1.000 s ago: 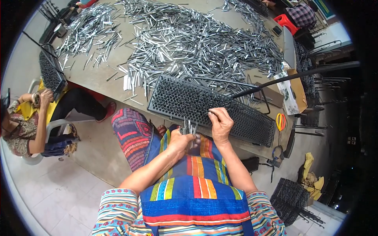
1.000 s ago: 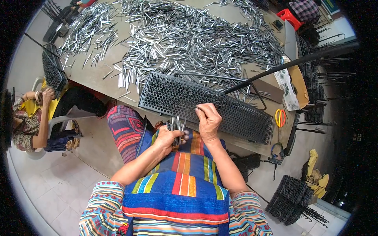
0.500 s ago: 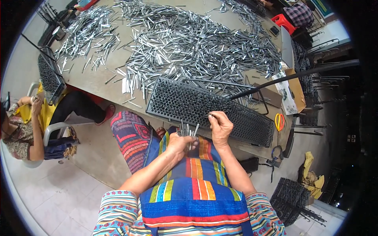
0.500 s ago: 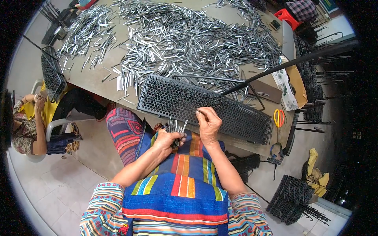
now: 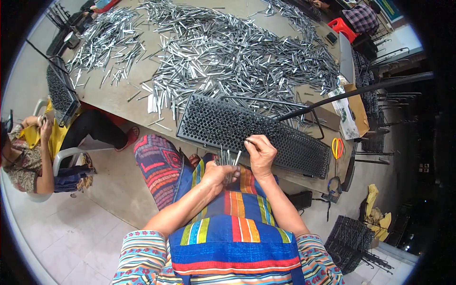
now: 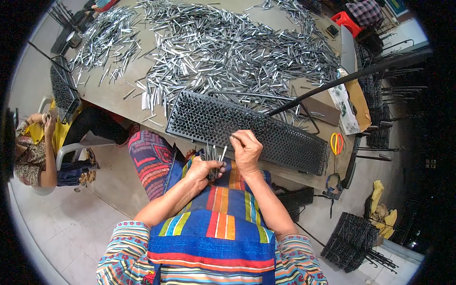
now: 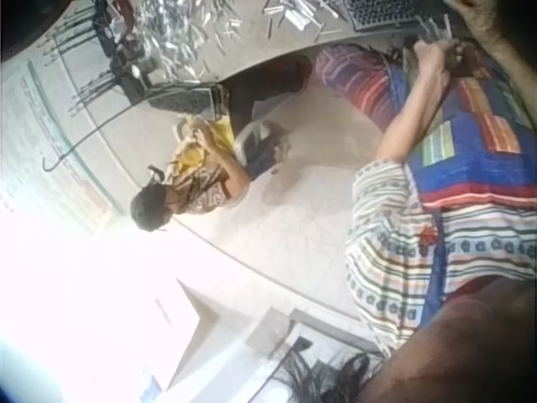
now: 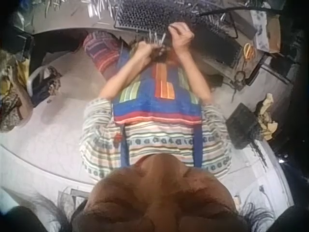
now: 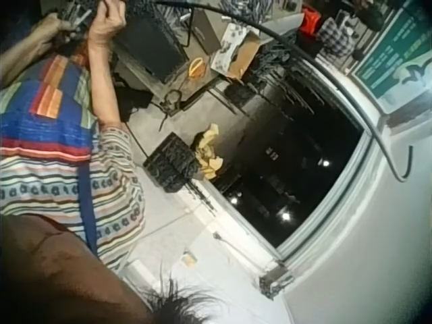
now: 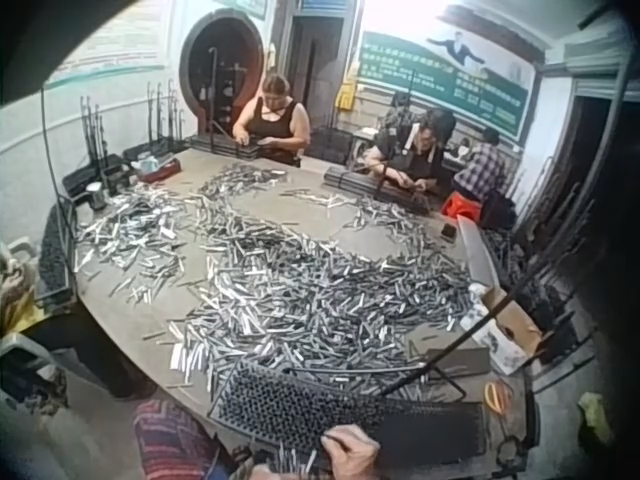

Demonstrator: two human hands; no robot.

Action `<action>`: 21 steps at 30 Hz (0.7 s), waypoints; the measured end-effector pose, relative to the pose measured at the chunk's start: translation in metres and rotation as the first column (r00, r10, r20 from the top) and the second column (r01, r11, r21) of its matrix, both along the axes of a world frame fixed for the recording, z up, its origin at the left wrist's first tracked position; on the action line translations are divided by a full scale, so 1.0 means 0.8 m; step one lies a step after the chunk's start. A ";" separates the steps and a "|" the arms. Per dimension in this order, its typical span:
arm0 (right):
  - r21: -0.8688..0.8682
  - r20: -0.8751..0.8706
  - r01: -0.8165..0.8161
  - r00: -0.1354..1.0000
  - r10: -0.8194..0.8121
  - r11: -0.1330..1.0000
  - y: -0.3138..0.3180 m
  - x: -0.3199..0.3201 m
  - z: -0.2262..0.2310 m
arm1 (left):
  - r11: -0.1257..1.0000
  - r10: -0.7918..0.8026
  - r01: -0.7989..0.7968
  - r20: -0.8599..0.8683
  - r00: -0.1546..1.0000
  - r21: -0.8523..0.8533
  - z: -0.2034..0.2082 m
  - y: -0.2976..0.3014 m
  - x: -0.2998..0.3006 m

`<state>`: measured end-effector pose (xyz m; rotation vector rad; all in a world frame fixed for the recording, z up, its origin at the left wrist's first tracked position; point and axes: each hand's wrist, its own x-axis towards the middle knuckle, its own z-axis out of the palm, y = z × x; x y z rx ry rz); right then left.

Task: Manually insert small silver metal pins into the holes of a perforated black plate.

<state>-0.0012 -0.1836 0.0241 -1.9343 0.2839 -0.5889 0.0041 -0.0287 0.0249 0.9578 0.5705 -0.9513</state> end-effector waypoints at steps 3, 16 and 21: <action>-0.167 -0.050 -0.012 0.999 0.004 0.986 0.002 -0.003 0.012 | 1.000 0.009 -0.009 0.014 1.000 0.001 -0.002 0.002 -0.001; -0.277 -0.139 -0.069 0.990 0.031 0.959 -0.010 0.005 0.010 | 1.000 0.018 -0.018 -0.007 1.000 0.022 -0.003 0.001 -0.003; 0.323 -0.430 -0.170 0.850 0.304 0.931 -0.018 -0.025 0.003 | 0.996 -0.016 0.018 0.030 0.999 -0.083 -0.002 0.000 -0.005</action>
